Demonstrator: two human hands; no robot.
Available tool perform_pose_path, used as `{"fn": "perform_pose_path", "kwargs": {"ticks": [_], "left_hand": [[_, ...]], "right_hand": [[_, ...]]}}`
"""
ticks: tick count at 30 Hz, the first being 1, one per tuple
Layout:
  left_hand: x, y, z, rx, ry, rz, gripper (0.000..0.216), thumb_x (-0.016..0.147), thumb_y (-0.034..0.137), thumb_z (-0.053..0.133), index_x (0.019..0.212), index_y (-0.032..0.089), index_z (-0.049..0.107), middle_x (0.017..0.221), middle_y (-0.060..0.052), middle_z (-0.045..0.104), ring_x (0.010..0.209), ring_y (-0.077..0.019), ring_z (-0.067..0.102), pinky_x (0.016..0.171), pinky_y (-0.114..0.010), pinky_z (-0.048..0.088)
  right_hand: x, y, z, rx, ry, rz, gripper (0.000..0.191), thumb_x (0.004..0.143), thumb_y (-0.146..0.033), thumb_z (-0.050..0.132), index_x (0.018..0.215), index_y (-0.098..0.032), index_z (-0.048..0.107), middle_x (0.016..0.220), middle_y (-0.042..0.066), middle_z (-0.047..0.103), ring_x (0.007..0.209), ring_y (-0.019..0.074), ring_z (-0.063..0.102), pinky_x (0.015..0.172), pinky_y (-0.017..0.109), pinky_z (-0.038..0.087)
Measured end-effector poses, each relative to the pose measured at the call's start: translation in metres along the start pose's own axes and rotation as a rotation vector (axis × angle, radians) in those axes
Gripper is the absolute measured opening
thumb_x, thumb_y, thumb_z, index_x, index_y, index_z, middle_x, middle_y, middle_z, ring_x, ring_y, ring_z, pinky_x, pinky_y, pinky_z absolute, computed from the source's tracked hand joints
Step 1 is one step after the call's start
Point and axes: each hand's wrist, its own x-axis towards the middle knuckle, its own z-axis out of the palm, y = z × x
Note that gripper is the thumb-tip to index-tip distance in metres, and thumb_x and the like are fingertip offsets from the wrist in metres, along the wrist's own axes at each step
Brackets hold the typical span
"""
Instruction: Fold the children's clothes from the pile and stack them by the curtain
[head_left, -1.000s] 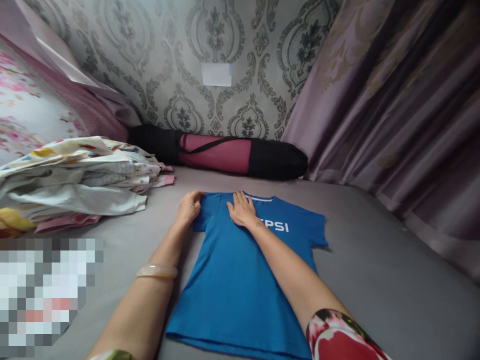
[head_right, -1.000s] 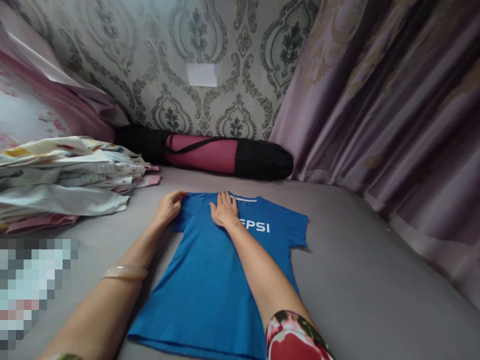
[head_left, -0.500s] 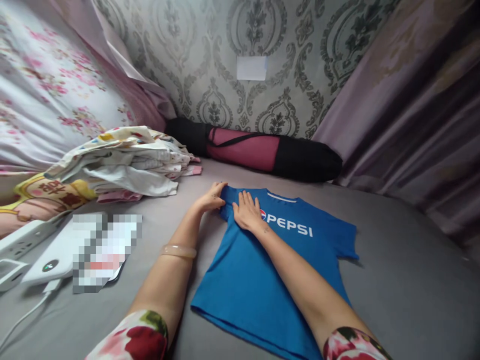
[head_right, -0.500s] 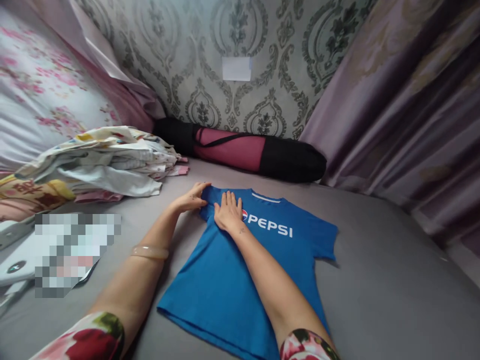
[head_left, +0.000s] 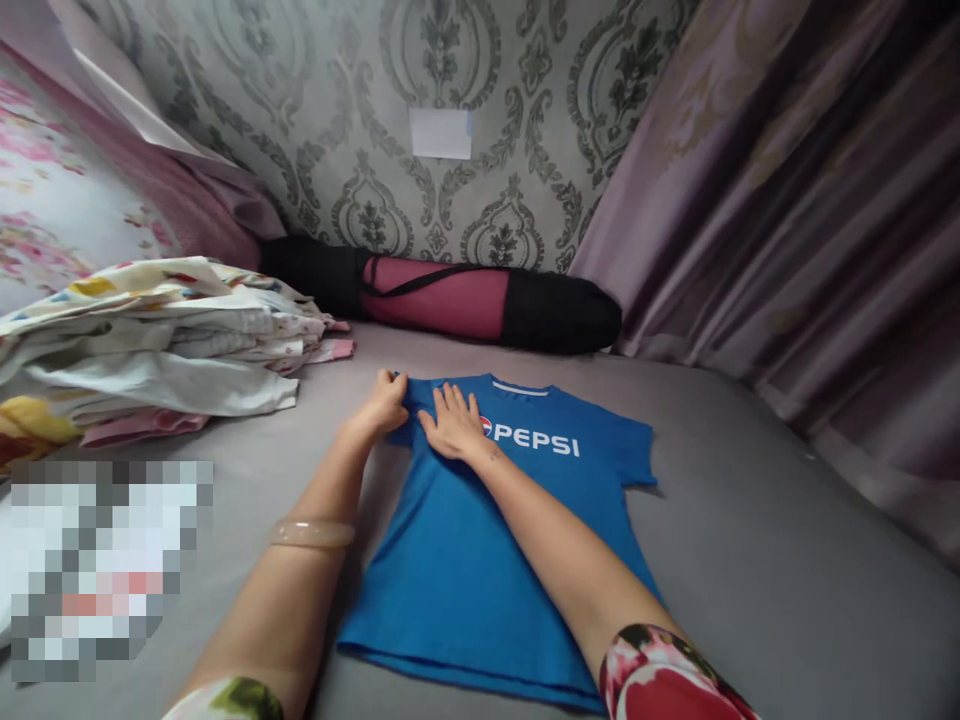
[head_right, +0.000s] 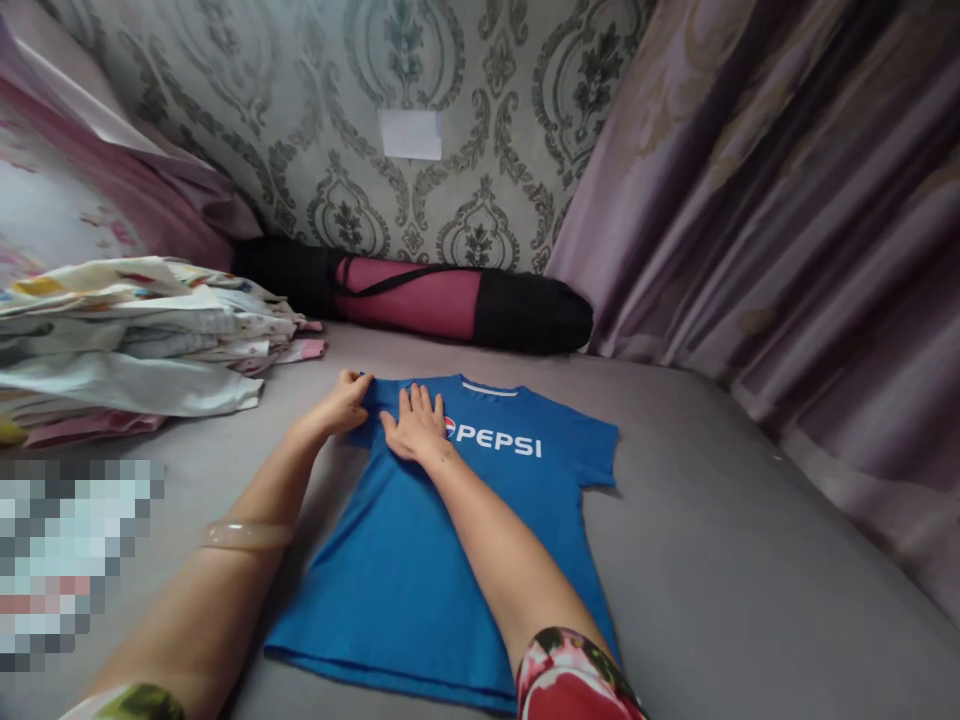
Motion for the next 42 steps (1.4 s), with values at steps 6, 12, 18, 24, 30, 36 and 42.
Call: {"fn": "perform_pose_path", "kwargs": {"ticks": [6, 12, 18, 24, 30, 36, 42], "left_hand": [[-0.004, 0.028, -0.001, 0.269, 0.053, 0.07, 0.049, 0.077, 0.014, 0.048, 0.126, 0.013, 0.051, 0.142, -0.02, 0.036, 0.124, -0.0386, 0.043, 0.098, -0.052, 0.038], [0.001, 0.037, 0.039, 0.086, -0.151, 0.3, 0.045, 0.087, 0.029, 0.043, 0.128, 0.012, 0.052, 0.142, -0.02, 0.046, 0.134, -0.03, 0.041, 0.108, -0.043, 0.033], [0.003, 0.027, 0.05, 0.207, -0.239, 0.259, 0.06, 0.089, 0.043, 0.044, 0.139, 0.01, 0.043, 0.152, -0.02, 0.031, 0.141, -0.0333, 0.027, 0.112, -0.047, 0.025], [0.001, 0.034, 0.045, 0.255, -0.237, 0.231, 0.061, 0.09, 0.049, 0.039, 0.139, 0.014, 0.043, 0.152, -0.017, 0.032, 0.14, -0.0328, 0.029, 0.111, -0.046, 0.026], [-0.003, 0.045, 0.045, 0.272, -0.114, 0.258, 0.059, 0.095, 0.046, 0.028, 0.14, 0.01, 0.04, 0.151, -0.018, 0.034, 0.139, -0.0301, 0.033, 0.111, -0.043, 0.028], [-0.006, 0.045, 0.052, 0.344, -0.147, 0.257, 0.064, 0.096, 0.051, 0.025, 0.145, 0.011, 0.035, 0.154, -0.014, 0.027, 0.144, -0.0289, 0.02, 0.115, -0.047, 0.02], [-0.009, 0.045, 0.051, 0.416, -0.209, 0.205, 0.068, 0.096, 0.053, 0.02, 0.149, 0.01, 0.027, 0.157, -0.012, 0.021, 0.145, -0.027, 0.016, 0.117, -0.046, 0.016]], "right_hand": [[-0.017, 0.028, -0.022, -0.07, 0.026, 0.022, 0.068, 0.097, -0.047, 0.018, 0.15, -0.003, 0.02, 0.158, 0.014, 0.014, 0.146, 0.0221, 0.006, 0.117, 0.041, 0.0], [0.0, 0.054, -0.021, -0.175, 0.023, 0.063, 0.067, 0.098, -0.046, 0.019, 0.149, -0.002, 0.026, 0.157, 0.014, 0.019, 0.145, 0.0238, 0.011, 0.117, 0.04, 0.004], [0.021, 0.063, -0.017, -0.166, 0.088, 0.068, 0.066, 0.097, -0.046, 0.019, 0.149, -0.004, 0.026, 0.157, 0.012, 0.021, 0.145, 0.0224, 0.012, 0.117, 0.04, 0.005], [0.012, 0.066, -0.029, -0.041, 0.025, 0.037, 0.068, 0.097, -0.048, 0.016, 0.15, -0.007, 0.022, 0.158, 0.01, 0.017, 0.146, 0.019, 0.01, 0.117, 0.036, 0.004], [-0.032, 0.095, -0.055, -0.07, 0.097, 0.144, 0.07, 0.097, -0.048, 0.013, 0.151, -0.003, 0.017, 0.158, 0.013, 0.012, 0.146, 0.0215, 0.005, 0.117, 0.039, 0.001], [-0.052, 0.143, -0.054, -0.185, 0.115, 0.364, 0.072, 0.097, -0.048, 0.013, 0.15, 0.0, 0.018, 0.158, 0.015, 0.014, 0.145, 0.0251, 0.009, 0.117, 0.041, 0.004], [-0.049, 0.148, -0.053, -0.162, 0.133, 0.372, 0.071, 0.097, -0.049, 0.014, 0.151, -0.004, 0.019, 0.158, 0.012, 0.013, 0.146, 0.0229, 0.008, 0.116, 0.041, 0.001]]}}
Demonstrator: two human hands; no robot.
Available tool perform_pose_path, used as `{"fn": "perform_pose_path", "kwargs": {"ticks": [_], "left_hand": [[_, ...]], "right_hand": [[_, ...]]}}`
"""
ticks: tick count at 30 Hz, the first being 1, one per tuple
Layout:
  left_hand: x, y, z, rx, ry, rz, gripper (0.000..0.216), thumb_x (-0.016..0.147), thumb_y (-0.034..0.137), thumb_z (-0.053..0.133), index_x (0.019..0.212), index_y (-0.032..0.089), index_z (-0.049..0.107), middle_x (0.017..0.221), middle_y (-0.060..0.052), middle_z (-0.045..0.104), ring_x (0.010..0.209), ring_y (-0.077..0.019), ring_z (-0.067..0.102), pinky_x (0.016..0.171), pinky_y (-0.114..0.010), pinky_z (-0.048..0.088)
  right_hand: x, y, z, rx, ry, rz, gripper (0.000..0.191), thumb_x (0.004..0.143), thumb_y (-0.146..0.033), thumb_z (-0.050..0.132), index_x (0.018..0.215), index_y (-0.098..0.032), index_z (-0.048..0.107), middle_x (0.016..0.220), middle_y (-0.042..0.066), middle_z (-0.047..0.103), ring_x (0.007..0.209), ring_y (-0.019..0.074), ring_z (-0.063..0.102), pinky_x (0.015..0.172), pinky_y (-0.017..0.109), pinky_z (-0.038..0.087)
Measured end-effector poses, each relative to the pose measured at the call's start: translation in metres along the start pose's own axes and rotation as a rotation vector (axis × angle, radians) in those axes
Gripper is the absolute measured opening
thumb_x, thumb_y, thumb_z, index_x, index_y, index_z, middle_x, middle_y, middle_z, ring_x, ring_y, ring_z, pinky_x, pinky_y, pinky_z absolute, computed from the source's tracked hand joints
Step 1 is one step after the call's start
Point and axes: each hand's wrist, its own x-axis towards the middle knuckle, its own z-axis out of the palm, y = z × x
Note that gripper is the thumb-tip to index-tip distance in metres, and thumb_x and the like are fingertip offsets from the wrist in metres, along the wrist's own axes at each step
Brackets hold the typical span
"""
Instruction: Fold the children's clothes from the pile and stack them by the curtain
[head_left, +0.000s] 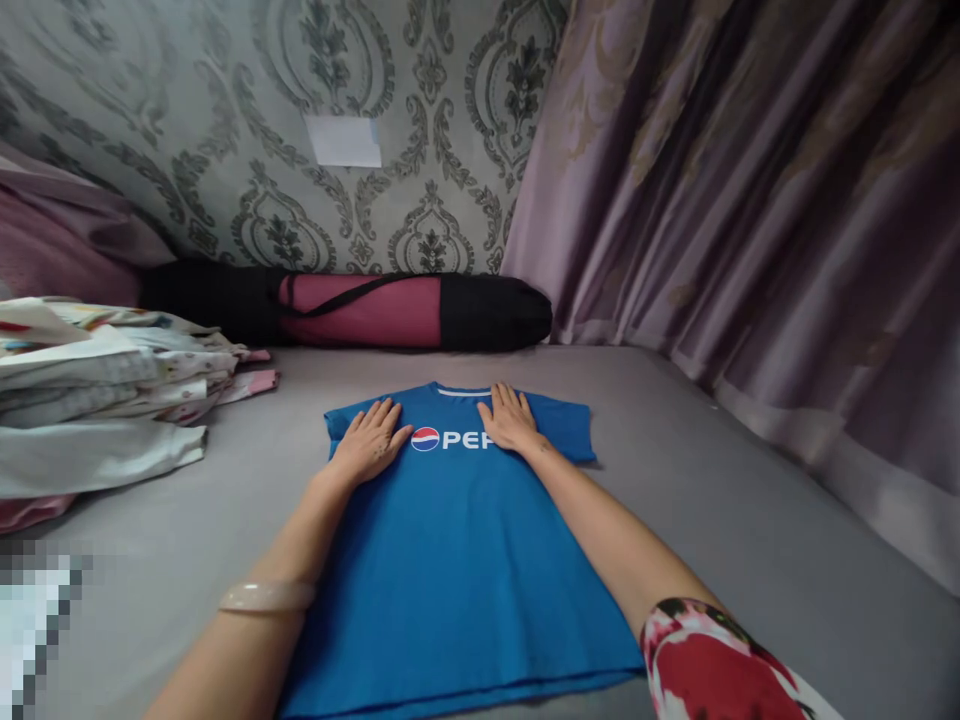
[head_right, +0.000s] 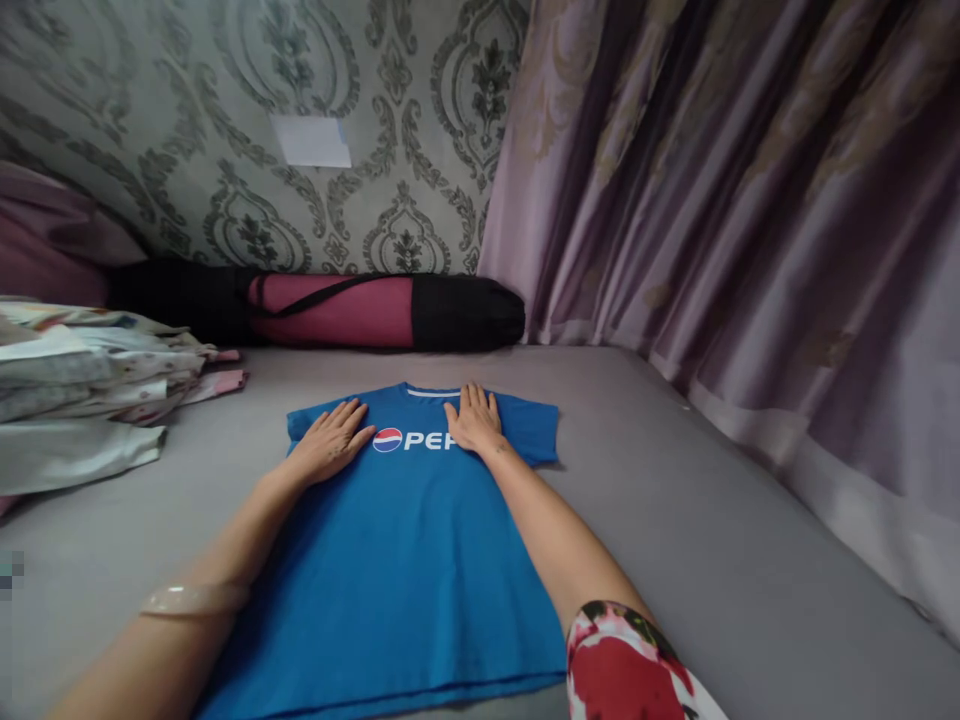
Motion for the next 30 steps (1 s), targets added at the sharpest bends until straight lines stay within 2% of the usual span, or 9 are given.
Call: {"fn": "perform_pose_path", "kwargs": {"ticks": [5, 9, 15, 19, 23, 27, 30], "left_hand": [[0.002, -0.002, 0.003, 0.023, 0.016, 0.008, 0.068, 0.096, 0.053, 0.019, 0.148, 0.011, 0.029, 0.156, -0.012, 0.024, 0.145, -0.0274, 0.018, 0.115, -0.047, 0.019], [0.002, -0.002, 0.005, 0.024, 0.019, 0.016, 0.068, 0.096, 0.052, 0.019, 0.149, 0.01, 0.028, 0.156, -0.012, 0.023, 0.145, -0.0273, 0.018, 0.115, -0.047, 0.019], [0.001, 0.0, 0.0, 0.018, -0.034, -0.003, 0.069, 0.095, 0.052, 0.018, 0.15, 0.01, 0.024, 0.157, -0.011, 0.019, 0.146, -0.0265, 0.014, 0.117, -0.046, 0.015], [0.002, -0.002, 0.002, 0.016, -0.033, -0.001, 0.07, 0.095, 0.053, 0.018, 0.15, 0.01, 0.024, 0.158, -0.011, 0.019, 0.146, -0.0267, 0.013, 0.117, -0.046, 0.014], [0.002, -0.005, 0.006, 0.02, -0.016, 0.005, 0.071, 0.095, 0.054, 0.017, 0.15, 0.011, 0.024, 0.158, -0.011, 0.019, 0.146, -0.0265, 0.013, 0.117, -0.046, 0.014], [0.002, -0.004, 0.008, 0.056, -0.011, 0.0, 0.069, 0.096, 0.052, 0.015, 0.15, 0.011, 0.024, 0.158, -0.011, 0.02, 0.146, -0.0262, 0.014, 0.116, -0.046, 0.014], [0.002, -0.002, 0.006, 0.1, -0.042, -0.017, 0.067, 0.096, 0.049, 0.014, 0.15, 0.011, 0.022, 0.158, -0.011, 0.018, 0.146, -0.026, 0.015, 0.116, -0.046, 0.016]], "right_hand": [[-0.012, 0.019, -0.021, 0.159, -0.117, -0.037, 0.072, 0.096, -0.051, 0.006, 0.152, -0.007, 0.014, 0.159, 0.01, 0.009, 0.146, 0.0194, 0.005, 0.117, 0.038, 0.003], [-0.032, 0.055, -0.028, 0.082, -0.062, 0.017, 0.073, 0.096, -0.054, 0.007, 0.152, -0.007, 0.015, 0.159, 0.01, 0.01, 0.146, 0.0206, 0.004, 0.117, 0.041, 0.0], [-0.044, 0.09, -0.023, 0.025, -0.04, -0.034, 0.069, 0.097, -0.051, 0.005, 0.152, -0.012, 0.018, 0.159, 0.007, 0.015, 0.146, 0.0184, 0.01, 0.117, 0.041, 0.005], [-0.046, 0.114, -0.023, -0.067, 0.025, 0.017, 0.067, 0.097, -0.048, 0.01, 0.15, -0.009, 0.025, 0.157, 0.011, 0.022, 0.144, 0.0226, 0.016, 0.117, 0.043, 0.009], [-0.051, 0.136, -0.022, -0.091, 0.07, 0.048, 0.065, 0.098, -0.046, 0.017, 0.149, -0.007, 0.028, 0.155, 0.014, 0.026, 0.143, 0.0245, 0.022, 0.116, 0.039, 0.016], [-0.055, 0.14, -0.019, -0.088, 0.219, 0.204, 0.062, 0.097, -0.041, 0.025, 0.145, -0.003, 0.033, 0.149, 0.018, 0.037, 0.137, 0.0259, 0.032, 0.112, 0.037, 0.022], [-0.057, 0.137, -0.017, -0.079, 0.313, 0.294, 0.056, 0.096, -0.039, 0.031, 0.138, -0.003, 0.042, 0.144, 0.019, 0.044, 0.131, 0.0285, 0.039, 0.108, 0.038, 0.027]]}}
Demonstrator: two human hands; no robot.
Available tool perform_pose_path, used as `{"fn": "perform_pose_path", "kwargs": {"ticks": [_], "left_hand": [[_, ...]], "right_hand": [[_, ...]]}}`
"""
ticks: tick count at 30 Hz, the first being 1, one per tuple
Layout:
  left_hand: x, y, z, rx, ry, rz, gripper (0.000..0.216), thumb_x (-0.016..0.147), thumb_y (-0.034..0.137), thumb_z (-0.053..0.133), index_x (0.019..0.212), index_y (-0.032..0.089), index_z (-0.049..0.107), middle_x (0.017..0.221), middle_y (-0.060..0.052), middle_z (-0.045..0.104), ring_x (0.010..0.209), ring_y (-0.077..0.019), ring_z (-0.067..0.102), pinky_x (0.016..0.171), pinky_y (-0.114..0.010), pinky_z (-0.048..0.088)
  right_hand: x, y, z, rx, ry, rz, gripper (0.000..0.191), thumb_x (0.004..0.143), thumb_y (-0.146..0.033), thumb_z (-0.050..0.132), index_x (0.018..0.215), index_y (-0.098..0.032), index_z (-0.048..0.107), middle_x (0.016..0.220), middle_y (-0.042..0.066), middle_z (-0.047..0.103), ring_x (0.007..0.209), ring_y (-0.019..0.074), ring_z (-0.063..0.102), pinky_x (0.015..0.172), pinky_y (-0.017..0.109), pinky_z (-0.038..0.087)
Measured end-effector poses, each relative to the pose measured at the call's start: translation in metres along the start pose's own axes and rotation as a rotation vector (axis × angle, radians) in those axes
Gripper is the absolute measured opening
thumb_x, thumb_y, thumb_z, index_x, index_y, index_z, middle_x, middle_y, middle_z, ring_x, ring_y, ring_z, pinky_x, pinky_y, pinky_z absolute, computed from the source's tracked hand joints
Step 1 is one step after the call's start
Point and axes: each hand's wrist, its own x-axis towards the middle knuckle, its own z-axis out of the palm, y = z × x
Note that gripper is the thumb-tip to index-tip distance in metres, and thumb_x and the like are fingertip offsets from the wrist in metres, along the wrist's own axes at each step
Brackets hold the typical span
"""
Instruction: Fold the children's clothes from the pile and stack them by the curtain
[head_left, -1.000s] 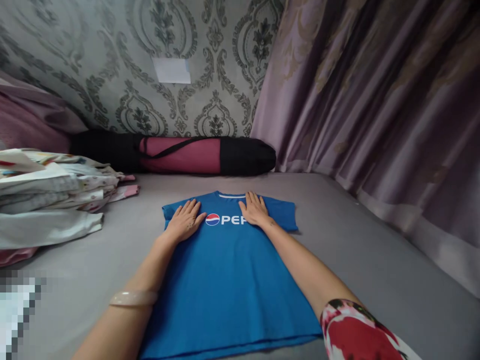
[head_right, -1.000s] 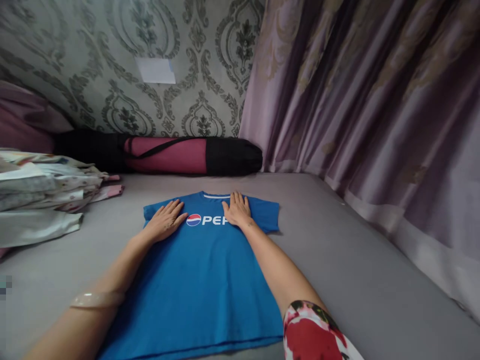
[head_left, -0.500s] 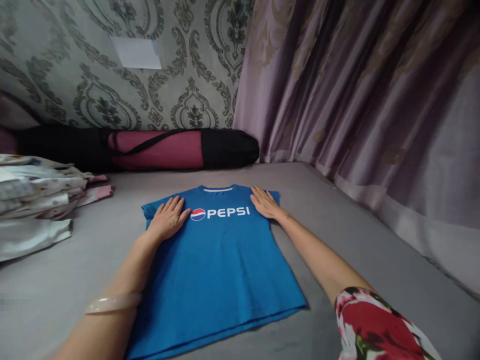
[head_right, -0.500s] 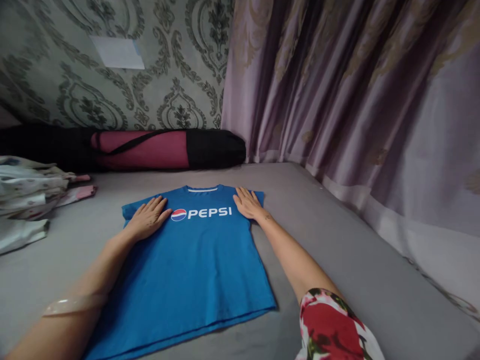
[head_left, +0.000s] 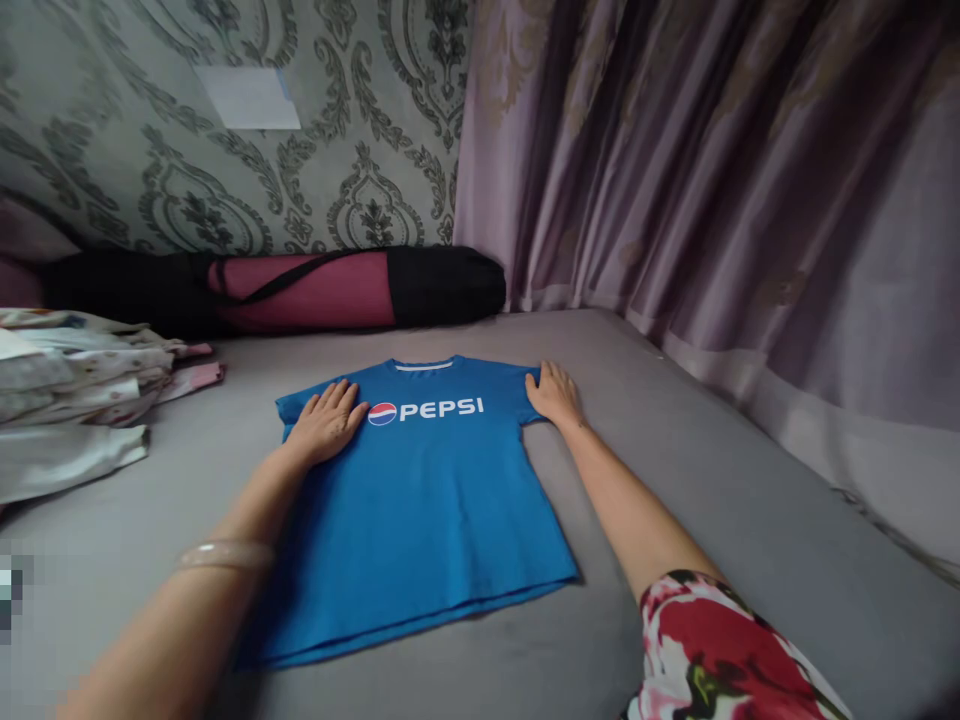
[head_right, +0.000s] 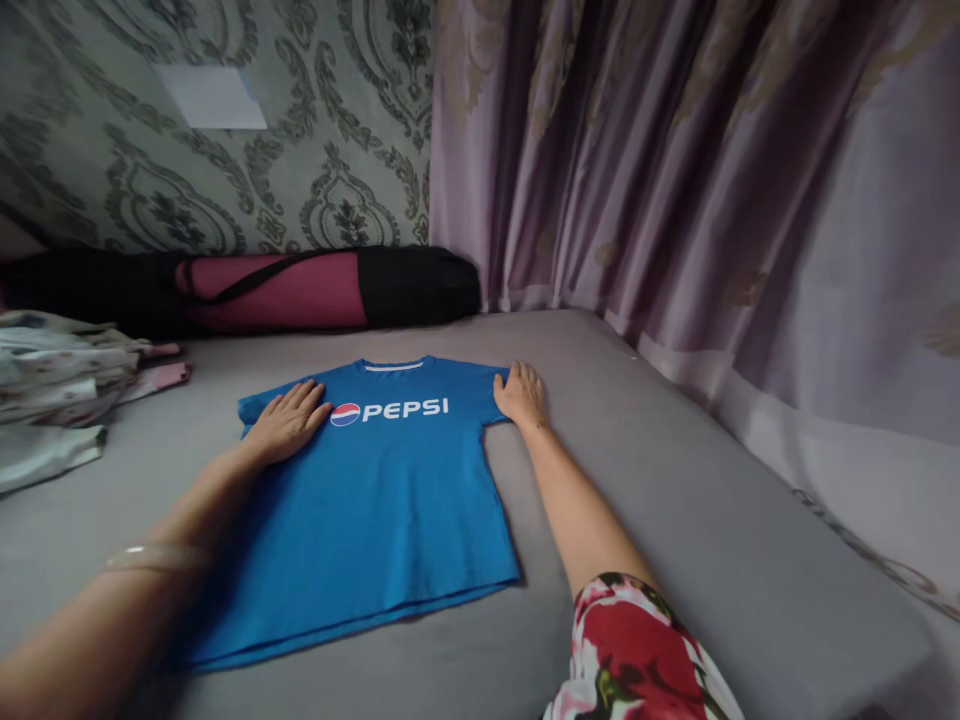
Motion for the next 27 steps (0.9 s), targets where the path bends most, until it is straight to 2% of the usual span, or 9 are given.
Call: {"fn": "perform_pose_path", "kwargs": {"ticks": [3, 6, 8, 10, 12, 14, 17, 21, 27], "left_hand": [[-0.003, 0.008, -0.011, 0.116, 0.004, -0.006, 0.063, 0.097, 0.046, 0.021, 0.148, 0.009, 0.029, 0.156, -0.016, 0.023, 0.144, -0.0285, 0.019, 0.114, -0.049, 0.018], [-0.014, 0.036, -0.03, 0.252, 0.108, 0.028, 0.052, 0.094, 0.034, 0.035, 0.137, 0.006, 0.044, 0.148, -0.023, 0.034, 0.138, -0.0338, 0.032, 0.11, -0.051, 0.022], [-0.029, 0.069, -0.043, 0.217, 0.155, 0.129, 0.044, 0.093, 0.03, 0.039, 0.131, 0.011, 0.051, 0.14, -0.021, 0.045, 0.127, -0.0324, 0.045, 0.106, -0.047, 0.03], [-0.05, 0.111, -0.053, 0.053, 0.122, 0.255, 0.039, 0.093, 0.033, 0.041, 0.124, 0.015, 0.055, 0.124, -0.016, 0.058, 0.113, -0.0286, 0.056, 0.097, -0.042, 0.04], [-0.078, 0.155, -0.058, -0.189, 0.066, 0.449, 0.036, 0.095, 0.038, 0.041, 0.121, 0.018, 0.055, 0.113, -0.011, 0.063, 0.102, -0.0213, 0.061, 0.088, -0.031, 0.046], [-0.108, 0.193, -0.057, -0.34, -0.043, 0.57, 0.034, 0.093, 0.045, 0.045, 0.115, 0.021, 0.058, 0.104, -0.006, 0.064, 0.092, -0.0181, 0.063, 0.078, -0.026, 0.048], [-0.146, 0.231, -0.048, -0.405, -0.131, 0.593, 0.038, 0.086, 0.051, 0.058, 0.109, 0.021, 0.058, 0.096, -0.004, 0.064, 0.085, -0.0182, 0.062, 0.07, -0.026, 0.047], [-0.175, 0.247, -0.03, -0.397, -0.043, 0.537, 0.033, 0.084, 0.04, 0.064, 0.106, 0.018, 0.055, 0.098, -0.005, 0.061, 0.092, -0.0212, 0.058, 0.076, -0.03, 0.046], [-0.187, 0.245, -0.024, -0.471, -0.015, 0.52, 0.03, 0.082, 0.037, 0.068, 0.104, 0.021, 0.056, 0.102, -0.004, 0.058, 0.095, -0.0206, 0.055, 0.079, -0.03, 0.046]], "right_hand": [[-0.001, 0.0, -0.002, 0.043, 0.027, 0.012, 0.049, 0.094, -0.038, 0.037, 0.128, -0.006, 0.052, 0.136, 0.019, 0.051, 0.124, 0.0293, 0.046, 0.103, 0.039, 0.032], [0.002, 0.003, -0.004, 0.117, 0.04, 0.035, 0.041, 0.09, -0.038, 0.045, 0.119, -0.011, 0.057, 0.125, 0.017, 0.058, 0.117, 0.029, 0.05, 0.097, 0.039, 0.037], [0.004, 0.006, -0.005, 0.179, 0.047, 0.033, 0.035, 0.087, -0.036, 0.049, 0.114, -0.015, 0.058, 0.12, 0.014, 0.06, 0.114, 0.0277, 0.052, 0.095, 0.038, 0.038], [0.007, 0.009, -0.006, 0.25, 0.047, 0.005, 0.03, 0.086, -0.032, 0.051, 0.111, -0.017, 0.058, 0.116, 0.011, 0.062, 0.111, 0.0252, 0.054, 0.094, 0.036, 0.039], [0.008, 0.011, -0.009, 0.325, 0.031, -0.025, 0.028, 0.086, -0.027, 0.049, 0.113, -0.02, 0.056, 0.113, 0.009, 0.064, 0.107, 0.0224, 0.057, 0.091, 0.034, 0.041], [0.007, 0.01, -0.013, 0.388, -0.002, -0.025, 0.033, 0.088, -0.026, 0.045, 0.12, -0.02, 0.053, 0.11, 0.009, 0.065, 0.102, 0.0212, 0.059, 0.088, 0.033, 0.043], [0.003, 0.006, -0.022, 0.369, -0.05, 0.077, 0.041, 0.09, -0.031, 0.044, 0.128, -0.016, 0.049, 0.113, 0.014, 0.065, 0.102, 0.0246, 0.061, 0.085, 0.035, 0.045], [-0.002, 0.002, -0.029, 0.228, -0.105, 0.154, 0.04, 0.088, -0.039, 0.048, 0.117, -0.013, 0.06, 0.116, 0.02, 0.063, 0.107, 0.0304, 0.06, 0.086, 0.04, 0.045], [0.002, 0.0, -0.023, 0.21, -0.072, 0.102, 0.028, 0.09, -0.033, 0.045, 0.104, -0.019, 0.064, 0.109, 0.014, 0.066, 0.101, 0.0259, 0.061, 0.082, 0.036, 0.046]]}}
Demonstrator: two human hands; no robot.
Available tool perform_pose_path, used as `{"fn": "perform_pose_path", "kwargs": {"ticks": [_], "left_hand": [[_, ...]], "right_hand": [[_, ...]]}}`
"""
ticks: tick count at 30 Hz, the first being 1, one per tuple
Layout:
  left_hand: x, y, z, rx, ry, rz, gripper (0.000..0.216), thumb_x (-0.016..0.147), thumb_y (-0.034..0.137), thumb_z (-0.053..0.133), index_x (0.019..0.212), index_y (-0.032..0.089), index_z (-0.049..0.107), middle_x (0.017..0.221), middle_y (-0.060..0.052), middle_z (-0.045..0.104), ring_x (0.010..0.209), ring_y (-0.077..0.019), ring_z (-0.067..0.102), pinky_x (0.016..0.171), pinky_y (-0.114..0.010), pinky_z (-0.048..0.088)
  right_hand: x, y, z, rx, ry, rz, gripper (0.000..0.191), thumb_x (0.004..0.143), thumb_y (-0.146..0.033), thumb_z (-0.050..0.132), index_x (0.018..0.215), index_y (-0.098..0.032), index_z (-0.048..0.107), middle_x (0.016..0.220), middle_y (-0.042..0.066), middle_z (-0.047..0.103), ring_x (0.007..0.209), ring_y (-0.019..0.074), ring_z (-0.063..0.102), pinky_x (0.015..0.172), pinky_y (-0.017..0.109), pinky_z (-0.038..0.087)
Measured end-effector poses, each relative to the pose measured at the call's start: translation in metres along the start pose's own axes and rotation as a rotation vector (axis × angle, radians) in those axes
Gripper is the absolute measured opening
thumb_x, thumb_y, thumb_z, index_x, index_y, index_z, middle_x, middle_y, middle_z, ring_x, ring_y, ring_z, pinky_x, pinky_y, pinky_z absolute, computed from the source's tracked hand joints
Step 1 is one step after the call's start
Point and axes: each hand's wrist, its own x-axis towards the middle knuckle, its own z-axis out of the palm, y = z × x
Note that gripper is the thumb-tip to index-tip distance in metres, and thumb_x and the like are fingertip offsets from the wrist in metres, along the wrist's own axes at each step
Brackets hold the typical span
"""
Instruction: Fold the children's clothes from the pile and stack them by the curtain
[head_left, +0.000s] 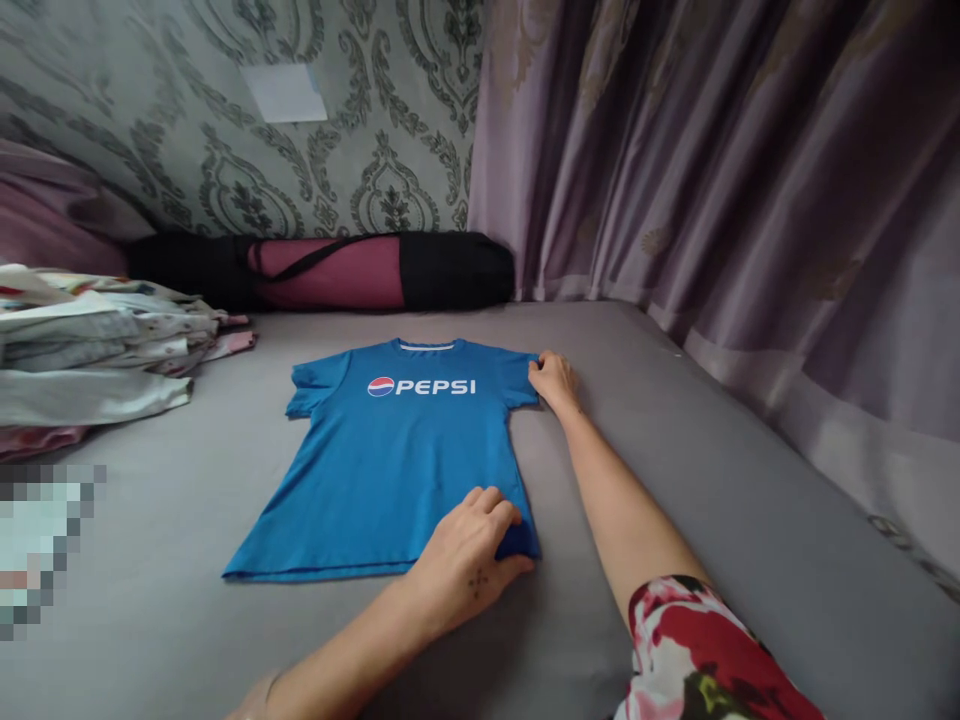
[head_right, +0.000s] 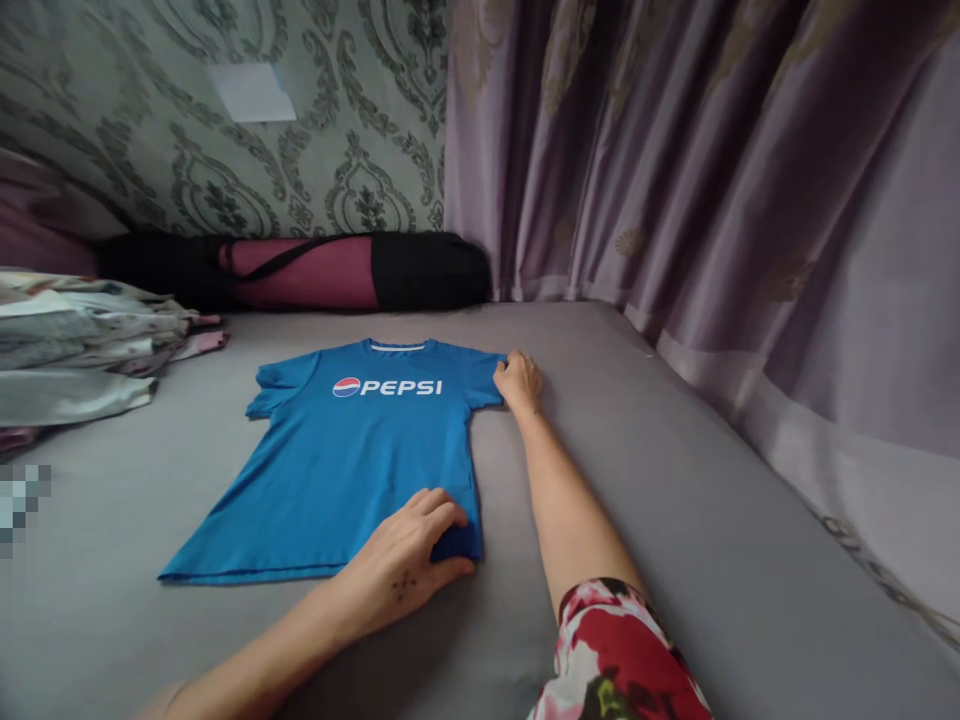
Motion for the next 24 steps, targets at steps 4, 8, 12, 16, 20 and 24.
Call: {"fn": "perform_pose_path", "kwargs": {"ticks": [4, 8, 12, 16, 20, 24], "left_hand": [[0.0, 0.001, 0.004, 0.054, 0.041, 0.027, 0.012, 0.092, 0.028, 0.052, 0.099, 0.021, 0.059, 0.094, -0.005, 0.06, 0.089, -0.0195, 0.056, 0.078, -0.031, 0.047], [0.002, 0.003, 0.008, 0.163, 0.031, 0.033, 0.021, 0.09, 0.013, 0.042, 0.1, 0.02, 0.059, 0.089, -0.006, 0.06, 0.084, -0.0201, 0.056, 0.077, -0.033, 0.048], [0.007, 0.006, 0.01, 0.208, 0.008, 0.008, 0.026, 0.084, 0.012, 0.05, 0.109, 0.019, 0.057, 0.094, -0.006, 0.06, 0.088, -0.0224, 0.055, 0.079, -0.035, 0.05], [0.011, 0.007, 0.011, 0.207, 0.025, -0.014, 0.021, 0.09, 0.016, 0.048, 0.105, 0.022, 0.061, 0.096, -0.006, 0.062, 0.086, -0.0204, 0.058, 0.076, -0.034, 0.052], [0.008, 0.003, 0.018, 0.103, 0.185, 0.061, 0.024, 0.092, 0.015, 0.045, 0.106, 0.021, 0.064, 0.116, -0.007, 0.065, 0.107, -0.0219, 0.06, 0.091, -0.038, 0.052], [0.004, -0.001, 0.026, -0.106, 0.269, 0.118, 0.029, 0.093, 0.016, 0.042, 0.111, 0.021, 0.064, 0.115, -0.004, 0.07, 0.11, -0.016, 0.063, 0.099, -0.03, 0.05]], "right_hand": [[0.002, -0.004, 0.001, 0.079, 0.024, 0.002, 0.028, 0.092, -0.034, 0.04, 0.108, -0.02, 0.06, 0.103, 0.012, 0.068, 0.098, 0.0263, 0.062, 0.08, 0.035, 0.046], [0.001, -0.008, -0.002, 0.128, 0.019, 0.006, 0.036, 0.094, -0.032, 0.036, 0.124, -0.017, 0.05, 0.108, 0.014, 0.066, 0.103, 0.0275, 0.061, 0.084, 0.037, 0.045], [-0.006, -0.013, 0.0, 0.113, -0.008, -0.041, 0.053, 0.092, -0.031, 0.039, 0.142, -0.015, 0.033, 0.119, 0.018, 0.061, 0.108, 0.0309, 0.059, 0.088, 0.042, 0.045], [-0.015, -0.017, 0.003, 0.019, -0.022, -0.114, 0.051, 0.093, -0.025, 0.035, 0.144, -0.02, 0.032, 0.123, 0.017, 0.058, 0.107, 0.0309, 0.059, 0.087, 0.043, 0.045], [-0.017, -0.017, 0.002, -0.056, -0.024, -0.185, 0.046, 0.096, -0.022, 0.029, 0.142, -0.024, 0.036, 0.124, 0.016, 0.056, 0.104, 0.0296, 0.06, 0.084, 0.042, 0.045], [-0.014, -0.013, -0.003, -0.085, -0.025, -0.227, 0.044, 0.099, -0.025, 0.026, 0.141, -0.027, 0.038, 0.125, 0.014, 0.055, 0.102, 0.0277, 0.06, 0.083, 0.04, 0.045]]}}
